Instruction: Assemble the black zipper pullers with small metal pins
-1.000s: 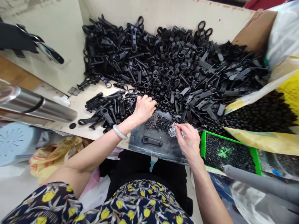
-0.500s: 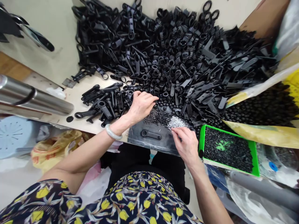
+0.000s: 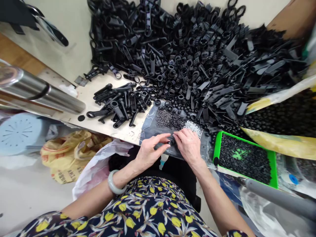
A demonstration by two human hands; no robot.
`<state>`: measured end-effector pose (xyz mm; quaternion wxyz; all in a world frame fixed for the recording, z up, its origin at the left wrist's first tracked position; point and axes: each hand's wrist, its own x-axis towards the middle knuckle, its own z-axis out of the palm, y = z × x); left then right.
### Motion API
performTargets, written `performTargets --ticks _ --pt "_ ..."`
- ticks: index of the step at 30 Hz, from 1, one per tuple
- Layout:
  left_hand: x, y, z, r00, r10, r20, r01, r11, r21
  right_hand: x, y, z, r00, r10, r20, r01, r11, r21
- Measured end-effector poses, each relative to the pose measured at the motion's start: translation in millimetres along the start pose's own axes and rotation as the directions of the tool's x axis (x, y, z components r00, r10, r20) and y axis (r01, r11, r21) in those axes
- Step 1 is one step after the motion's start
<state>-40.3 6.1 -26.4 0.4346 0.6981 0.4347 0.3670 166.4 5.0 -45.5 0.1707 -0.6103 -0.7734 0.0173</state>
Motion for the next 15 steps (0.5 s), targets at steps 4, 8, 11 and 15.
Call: performTargets --ticks 4,8,11,15 --pt "-1.8 -1.9 2.2 0.994 0.108 -0.022 -0.106 0.990 0.097 -0.2 -0.4 -1.9 1.000 0.023 0.004 -0.024 0.998 0.050" --pt "-0.7 -2.5 5.6 0.983 0.177 -0.039 -0.169 0.972 0.163 0.7 0.5 -4.1 0.999 0.023 0.036 -0.026 0.997 0.074" --pt "-0.1 -1.4 6.5 0.979 0.199 -0.034 -0.192 0.970 0.151 1.9 1.2 -4.9 0.999 0.009 0.050 -0.013 0.996 0.086" --pt "0.5 2.2 5.8 0.985 0.152 -0.075 -0.142 0.981 0.129 2.1 2.2 -7.3 0.999 -0.016 0.050 0.009 0.992 0.127"
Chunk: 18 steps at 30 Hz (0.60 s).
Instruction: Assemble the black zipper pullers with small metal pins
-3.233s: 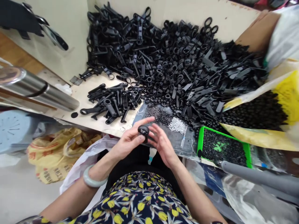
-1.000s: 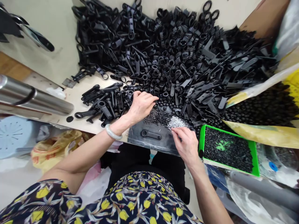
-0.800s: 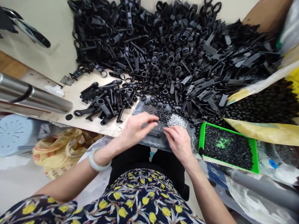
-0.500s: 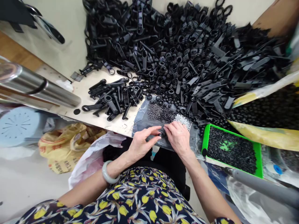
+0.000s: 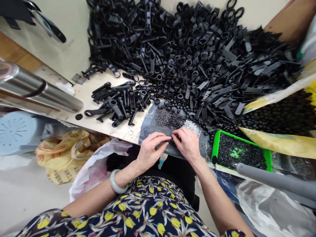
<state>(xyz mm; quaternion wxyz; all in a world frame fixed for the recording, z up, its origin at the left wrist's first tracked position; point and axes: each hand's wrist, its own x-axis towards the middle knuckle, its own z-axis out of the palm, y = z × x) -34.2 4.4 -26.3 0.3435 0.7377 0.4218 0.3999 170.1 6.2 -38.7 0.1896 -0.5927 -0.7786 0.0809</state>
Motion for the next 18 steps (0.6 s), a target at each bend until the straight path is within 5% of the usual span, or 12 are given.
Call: performTargets --ticks 9,14,18 --pt "8 -6 11.4 0.986 0.137 0.095 -0.148 0.982 0.119 -29 -8 -9 0.985 0.140 -0.097 -0.109 0.957 0.270" --pt "13 -9 16.8 0.916 0.331 0.227 -0.388 0.875 0.291 -37 -10 -1 0.988 0.112 -0.104 -0.088 0.973 0.214" --pt "16 -8 16.1 0.877 0.367 0.309 -0.463 0.818 0.342 -37 -8 5 0.985 0.130 -0.114 -0.101 0.968 0.232"
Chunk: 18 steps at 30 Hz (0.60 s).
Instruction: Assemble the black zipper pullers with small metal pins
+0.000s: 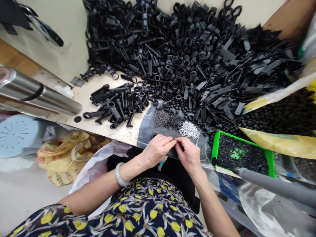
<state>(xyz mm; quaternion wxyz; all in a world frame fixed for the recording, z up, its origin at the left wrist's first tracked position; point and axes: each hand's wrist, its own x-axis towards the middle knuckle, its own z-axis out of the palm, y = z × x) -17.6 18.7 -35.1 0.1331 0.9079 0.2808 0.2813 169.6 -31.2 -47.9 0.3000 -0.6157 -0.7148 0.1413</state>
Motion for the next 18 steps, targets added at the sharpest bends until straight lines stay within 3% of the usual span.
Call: performTargets --ticks 5,8,12,18 --pt "-10 -3 7.5 0.991 0.017 -0.134 -0.029 0.996 -0.086 -1 0 0 0.999 0.033 -0.014 -0.032 0.997 0.070" --pt "-13 -5 13.9 0.970 -0.108 -0.219 0.065 0.979 -0.192 -1 0 -1 0.998 0.058 -0.016 -0.056 0.993 0.107" --pt "-8 -5 18.0 0.948 -0.226 -0.225 0.160 0.947 -0.277 -1 -1 -1 0.998 0.067 -0.009 -0.066 0.991 0.119" --pt "-5 -5 19.1 0.952 -0.221 -0.212 0.136 0.926 -0.353 -1 -1 -1 0.997 0.076 0.005 -0.076 0.989 0.126"
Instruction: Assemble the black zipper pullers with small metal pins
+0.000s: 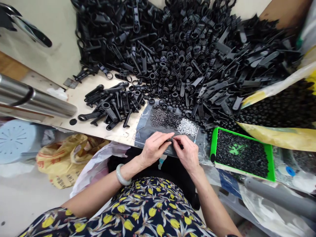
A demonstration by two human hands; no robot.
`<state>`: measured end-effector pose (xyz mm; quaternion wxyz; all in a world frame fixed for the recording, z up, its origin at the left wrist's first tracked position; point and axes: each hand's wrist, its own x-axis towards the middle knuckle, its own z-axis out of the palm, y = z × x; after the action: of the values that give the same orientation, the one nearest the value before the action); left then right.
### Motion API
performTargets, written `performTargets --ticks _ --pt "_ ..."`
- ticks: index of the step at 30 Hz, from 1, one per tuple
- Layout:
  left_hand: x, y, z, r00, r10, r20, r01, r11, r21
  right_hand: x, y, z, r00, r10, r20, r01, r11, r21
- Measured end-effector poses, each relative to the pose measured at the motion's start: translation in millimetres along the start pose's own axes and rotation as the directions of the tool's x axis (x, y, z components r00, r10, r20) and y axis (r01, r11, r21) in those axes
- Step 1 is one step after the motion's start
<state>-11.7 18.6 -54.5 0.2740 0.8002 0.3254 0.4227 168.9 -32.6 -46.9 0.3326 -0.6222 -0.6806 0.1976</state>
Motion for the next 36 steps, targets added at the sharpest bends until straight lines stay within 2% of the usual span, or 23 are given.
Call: performTargets --ticks 3,8,19,26,29,33,36 --pt "0 -1 0.2 0.999 0.036 0.037 -0.037 0.999 0.019 0 1 0 1.000 0.005 -0.003 -0.005 1.000 -0.013" --pt "1 -2 0.7 0.997 0.027 0.076 -0.029 0.999 0.019 1 2 2 1.000 0.011 -0.004 -0.011 1.000 -0.025" --pt "2 2 1.7 0.997 -0.018 0.079 0.013 0.998 0.069 1 3 3 0.999 -0.004 -0.051 0.003 1.000 -0.019" --pt "4 3 -1.5 0.994 -0.059 0.089 0.056 0.998 0.033 -2 -5 -9 0.991 0.024 -0.134 -0.011 0.995 0.095" --pt "4 2 -2.2 0.994 -0.072 0.087 0.071 0.997 0.022 -5 -10 -14 0.991 0.029 -0.130 -0.016 0.995 0.096" --pt "3 2 -0.4 0.994 -0.084 0.071 0.083 0.996 0.015 -6 -18 -15 0.991 -0.001 -0.130 0.013 0.995 0.094" --pt "3 1 2.0 0.994 -0.074 0.076 0.072 0.997 0.036 -3 -22 -17 0.991 -0.090 -0.102 0.093 0.995 0.029"
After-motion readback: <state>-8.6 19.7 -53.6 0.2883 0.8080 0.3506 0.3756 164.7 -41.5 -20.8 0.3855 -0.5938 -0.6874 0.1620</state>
